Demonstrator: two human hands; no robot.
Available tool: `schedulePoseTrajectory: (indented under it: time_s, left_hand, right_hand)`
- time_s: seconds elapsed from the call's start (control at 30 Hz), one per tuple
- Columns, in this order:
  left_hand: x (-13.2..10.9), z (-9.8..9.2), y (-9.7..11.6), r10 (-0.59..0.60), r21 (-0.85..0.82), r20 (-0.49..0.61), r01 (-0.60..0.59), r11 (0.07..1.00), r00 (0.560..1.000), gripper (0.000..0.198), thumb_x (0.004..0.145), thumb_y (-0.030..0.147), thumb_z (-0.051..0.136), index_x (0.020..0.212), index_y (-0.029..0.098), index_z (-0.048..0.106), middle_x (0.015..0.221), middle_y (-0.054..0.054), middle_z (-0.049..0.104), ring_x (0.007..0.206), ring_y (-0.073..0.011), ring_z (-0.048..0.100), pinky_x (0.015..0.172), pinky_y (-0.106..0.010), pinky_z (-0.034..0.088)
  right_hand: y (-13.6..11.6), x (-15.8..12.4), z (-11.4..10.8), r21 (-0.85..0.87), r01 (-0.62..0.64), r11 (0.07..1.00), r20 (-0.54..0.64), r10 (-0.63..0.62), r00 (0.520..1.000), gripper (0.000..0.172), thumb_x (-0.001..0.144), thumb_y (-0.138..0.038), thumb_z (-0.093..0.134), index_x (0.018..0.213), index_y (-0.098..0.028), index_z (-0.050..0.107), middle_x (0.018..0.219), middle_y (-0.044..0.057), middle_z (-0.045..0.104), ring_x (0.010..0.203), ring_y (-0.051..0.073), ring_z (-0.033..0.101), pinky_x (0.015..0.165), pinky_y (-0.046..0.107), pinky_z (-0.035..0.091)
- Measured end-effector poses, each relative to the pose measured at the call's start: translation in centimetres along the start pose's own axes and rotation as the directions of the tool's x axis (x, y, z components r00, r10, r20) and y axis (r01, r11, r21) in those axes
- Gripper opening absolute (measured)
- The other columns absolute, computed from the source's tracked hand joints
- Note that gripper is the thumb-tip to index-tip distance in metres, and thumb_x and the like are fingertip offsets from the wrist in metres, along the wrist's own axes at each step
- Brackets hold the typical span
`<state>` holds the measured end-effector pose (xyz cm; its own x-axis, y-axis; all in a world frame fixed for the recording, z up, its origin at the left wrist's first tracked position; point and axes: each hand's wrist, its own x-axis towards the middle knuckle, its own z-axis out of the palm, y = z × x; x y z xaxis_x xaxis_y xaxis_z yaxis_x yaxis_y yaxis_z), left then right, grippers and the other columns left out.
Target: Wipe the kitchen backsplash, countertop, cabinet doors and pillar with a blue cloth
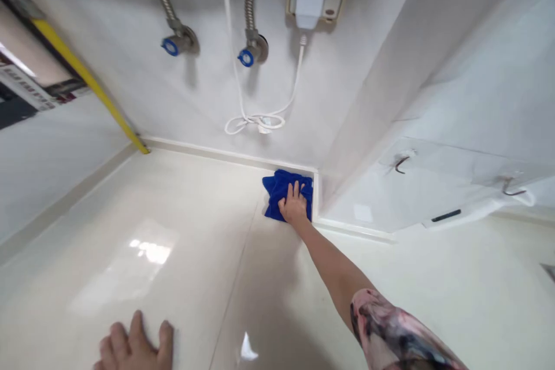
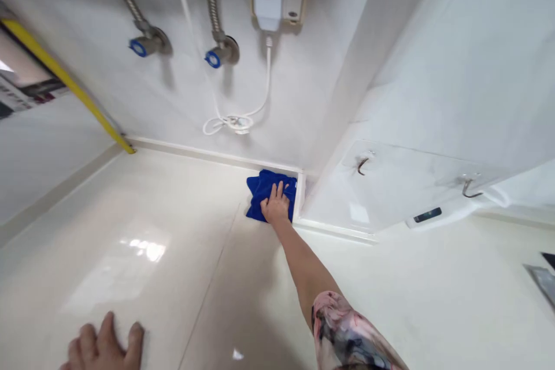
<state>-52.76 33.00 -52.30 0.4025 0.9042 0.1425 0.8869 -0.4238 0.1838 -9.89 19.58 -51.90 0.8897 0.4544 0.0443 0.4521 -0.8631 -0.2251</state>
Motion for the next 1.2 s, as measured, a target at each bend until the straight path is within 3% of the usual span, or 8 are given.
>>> schedulePoseTrajectory:
  time_s: [0.2,0.37,0.5,0.63,0.73,0.83,1.0,1.2]
  left_hand:
    - [-0.9,-0.2,-0.1,0.015,-0.101,0.029,-0.012,0.995,0.999,0.088,0.090,0.059,0.045,0.153,-0.001,0.037,0.164,-0.032,0.027,0.158,-0.0447,0.016,0.127,-0.065,0.019]
    - [-0.8,-0.5,-1.6,0.100,-0.176,0.110,-0.080,0.981,0.989,0.075,0.091,0.058,0.062,0.154,0.022,0.043,0.168,-0.015,0.029,0.155,-0.0392,0.024,0.128,-0.069,0.019]
    - [2.5,0.3,-3.9,0.157,-0.256,0.127,-0.121,0.959,0.979,0.072,0.092,0.057,0.063,0.152,0.022,0.045,0.166,-0.015,0.033,0.154,-0.0386,0.027,0.128,-0.069,0.019]
    - [7.6,1.2,-6.6,0.169,-0.316,0.121,-0.124,0.941,0.978,0.063,0.101,0.042,0.041,0.158,0.017,0.037,0.164,-0.020,0.036,0.157,-0.0362,0.022,0.130,-0.066,0.010]
    - [9.9,0.6,-7.2,0.126,-0.268,0.040,-0.111,0.957,0.991,0.064,0.102,0.035,0.021,0.156,0.005,0.038,0.160,-0.028,0.036,0.157,-0.0405,0.020,0.128,-0.068,0.011]
    - [10.2,-0.7,-6.3,0.105,-0.167,-0.024,-0.108,0.980,0.994,0.067,0.103,0.041,0.019,0.156,0.003,0.038,0.160,-0.030,0.033,0.156,-0.0480,0.018,0.124,-0.072,0.018]
    - [9.6,-1.3,-5.3,0.084,-0.171,0.007,-0.081,0.982,0.996,0.067,0.104,0.044,0.025,0.154,0.003,0.041,0.165,-0.030,0.027,0.157,-0.0491,0.017,0.125,-0.072,0.018]
    - [9.7,-0.5,-5.8,0.079,-0.165,0.031,-0.072,0.984,0.996,0.067,0.103,0.043,0.036,0.159,0.007,0.034,0.169,-0.027,0.022,0.159,-0.0466,0.012,0.127,-0.072,0.016]
  right_hand:
    - [-1.7,-10.3,0.5,-0.063,0.143,0.988,0.053,-0.140,0.989,0.074,0.099,-0.036,0.046,0.166,-0.012,0.027,0.175,0.017,0.009,0.160,0.046,0.009,0.117,0.059,0.039]
    - [-3.1,-24.1,0.4,-0.074,0.347,0.935,0.080,-0.342,0.936,0.080,0.092,-0.031,0.053,0.167,-0.017,0.028,0.175,0.012,0.009,0.162,0.043,0.005,0.126,0.062,0.024]
    - [-2.3,-33.9,0.6,-0.054,0.467,0.882,0.106,-0.460,0.881,0.091,0.086,-0.025,0.055,0.169,-0.022,0.017,0.175,0.009,0.007,0.162,0.043,0.007,0.124,0.065,0.030]
    - [-1.3,-37.6,0.8,-0.078,0.529,0.845,0.086,-0.523,0.848,0.105,0.077,-0.020,0.056,0.170,-0.019,0.007,0.174,0.014,0.010,0.159,0.048,0.014,0.119,0.071,0.035]
    - [-1.8,-36.1,0.8,-0.059,0.550,0.833,0.105,-0.543,0.833,0.113,0.072,-0.025,0.058,0.170,-0.022,0.000,0.174,0.014,0.012,0.156,0.050,0.020,0.116,0.076,0.037]
    - [-3.1,-31.3,0.9,0.001,0.537,0.844,0.152,-0.531,0.834,0.116,0.072,-0.032,0.058,0.168,-0.035,-0.005,0.174,0.002,0.015,0.157,0.045,0.019,0.120,0.075,0.035]
    - [-6.7,-17.3,1.6,-0.013,0.593,0.805,0.140,-0.586,0.798,0.108,0.081,-0.030,0.055,0.168,-0.034,-0.008,0.176,0.002,0.010,0.162,0.039,0.010,0.128,0.069,0.026]
    - [-14.1,0.0,3.5,-0.140,0.513,0.847,0.107,-0.502,0.858,0.073,0.098,-0.031,0.048,0.165,-0.010,0.027,0.174,0.018,0.016,0.161,0.041,0.011,0.129,0.061,0.018]
